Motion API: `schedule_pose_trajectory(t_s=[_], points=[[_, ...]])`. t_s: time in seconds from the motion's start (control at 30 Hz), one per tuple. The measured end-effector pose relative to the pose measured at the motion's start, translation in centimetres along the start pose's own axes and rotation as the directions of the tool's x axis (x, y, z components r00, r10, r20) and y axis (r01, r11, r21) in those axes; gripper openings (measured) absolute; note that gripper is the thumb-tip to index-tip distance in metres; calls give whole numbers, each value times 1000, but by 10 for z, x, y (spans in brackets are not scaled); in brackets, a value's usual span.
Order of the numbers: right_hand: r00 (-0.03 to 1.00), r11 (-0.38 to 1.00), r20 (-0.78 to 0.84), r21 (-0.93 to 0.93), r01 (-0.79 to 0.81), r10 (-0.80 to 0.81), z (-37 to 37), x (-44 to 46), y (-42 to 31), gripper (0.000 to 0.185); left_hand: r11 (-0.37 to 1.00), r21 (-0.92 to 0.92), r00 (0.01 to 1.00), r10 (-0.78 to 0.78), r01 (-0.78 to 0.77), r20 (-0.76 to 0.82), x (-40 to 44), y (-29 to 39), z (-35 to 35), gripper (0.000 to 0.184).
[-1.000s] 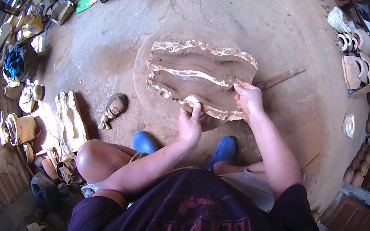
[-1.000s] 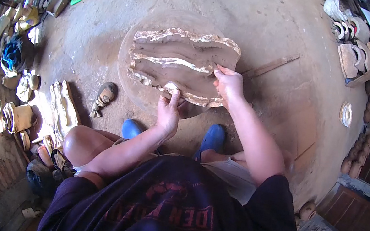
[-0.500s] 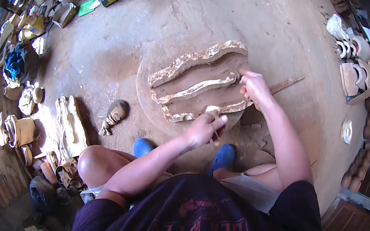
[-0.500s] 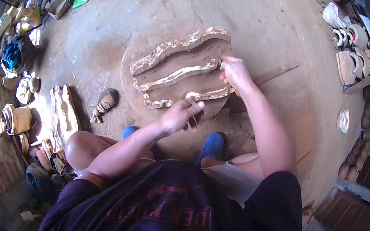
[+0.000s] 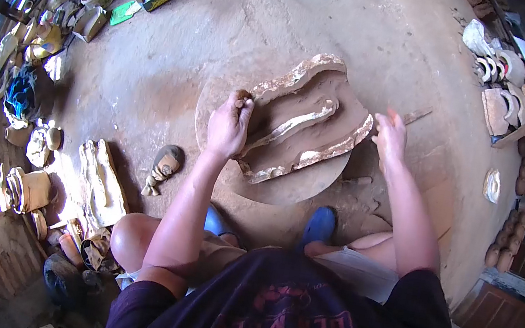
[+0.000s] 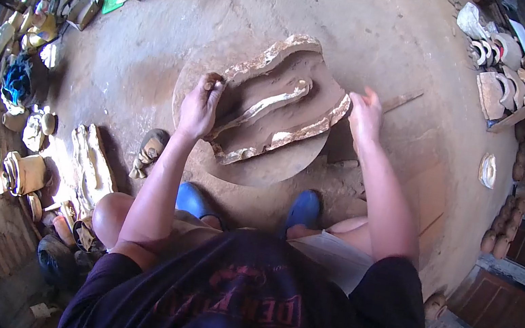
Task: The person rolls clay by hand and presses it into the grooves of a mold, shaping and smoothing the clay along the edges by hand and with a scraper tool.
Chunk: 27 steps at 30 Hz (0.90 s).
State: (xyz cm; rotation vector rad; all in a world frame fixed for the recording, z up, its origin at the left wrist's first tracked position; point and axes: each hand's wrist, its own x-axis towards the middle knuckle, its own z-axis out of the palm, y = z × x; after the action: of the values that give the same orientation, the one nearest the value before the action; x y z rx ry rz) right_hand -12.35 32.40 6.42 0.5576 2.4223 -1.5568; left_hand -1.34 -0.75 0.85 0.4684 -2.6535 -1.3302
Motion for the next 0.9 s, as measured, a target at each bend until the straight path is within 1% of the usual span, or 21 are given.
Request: schedule_pose_trajectory(t_s=[0.07, 0.1, 0.13, 0.17, 0.2, 0.23, 0.27, 0.3, 0.33, 0.37, 0.43, 0.47, 0.5, 0.53, 0.57, 0.6, 0.63, 0.67, 0.7, 0.8, 0.9], points=[[980, 981, -62, 49, -189, 192, -1, 15, 45, 75, 999, -4, 999, -53, 53, -7, 4, -1, 0, 29], [949, 931, 122, 190, -311, 292, 2, 0, 40, 77, 998, 5, 998, -62, 62, -7, 6, -3, -1, 29], [946, 917, 193, 255, -306, 262, 11, -8, 38, 74, 997, 16, 998, -70, 70, -9, 8, -4, -2, 30], [938, 896, 262, 322, -305, 225, 18, -11, 36, 71, 999, -39, 1000, -2, 1, -27, 12, -10, 0, 30], [966, 930, 183, 286, -232, 185, 27, 0, 47, 60, 993, -90, 997, 67, -70, -44, 16, -19, 5, 31], [964, 920, 164, 301, -253, 211, 35, 9, 52, 58, 980, -142, 989, 133, -141, -62, 15, -14, 1, 31], [960, 909, 145, 315, -274, 239, 42, 19, 54, 55, 991, -132, 998, 29, -21, 62, 11, -8, -5, 32], [955, 898, 126, 328, -294, 267, 46, 24, 54, 53, 994, -103, 996, -15, 24, 86, 8, -8, -2, 31], [962, 922, 56, 276, -271, 266, 54, 24, 50, 50, 995, -76, 993, -59, 67, 103, 7, -10, 1, 31], [967, 929, 62, 269, -254, 247, 56, 32, 52, 50, 993, -49, 988, -103, 109, 115, 7, -11, 3, 31], [975, 942, 82, 253, -220, 206, 60, 54, 61, 52, 987, -104, 990, -119, 126, 72, -2, -14, 5, 29], [980, 907, 108, 371, -198, 169, 64, 56, 63, 64, 983, -117, 989, -134, 142, 68, -8, -20, 8, 29], [989, 958, 104, 255, -132, 109, 66, 53, 60, 61, 978, -129, 986, -154, 162, 68, -16, -20, 7, 28], [993, 989, 107, 135, -65, 51, 66, 49, 58, 58, 993, -49, 994, -108, 109, 11, -27, -21, 7, 30], [993, 1000, 114, 14, 5, -6, 65, 46, 56, 55, 993, -65, 994, -104, 103, -21, -32, -22, 7, 29], [975, 991, 207, -96, 96, -75, 58, 33, 34, 54, 992, -80, 994, -99, 95, -45, -37, -18, 6, 29], [973, 914, 139, -341, 222, -184, 53, 27, 16, 48, 992, -96, 994, -90, 83, -68, -40, -17, 8, 28], [946, 763, 102, -569, 309, -307, 51, 28, -2, 42, 993, -107, 995, -57, 49, -78, -42, -15, 11, 28], [896, 549, 101, -758, 351, -432, 50, 30, -17, 37, 993, -119, 995, -26, 14, -93, -43, -14, 14, 28], [667, 453, 390, -511, 730, -635, 73, 17, -46, 35, 988, -152, 991, 2, -22, -130, -45, -17, 23, 29], [569, 139, 626, -599, 789, -533, 99, 7, -60, 35, 982, -187, 987, -1, -30, -162, -50, -10, 27, 27]])
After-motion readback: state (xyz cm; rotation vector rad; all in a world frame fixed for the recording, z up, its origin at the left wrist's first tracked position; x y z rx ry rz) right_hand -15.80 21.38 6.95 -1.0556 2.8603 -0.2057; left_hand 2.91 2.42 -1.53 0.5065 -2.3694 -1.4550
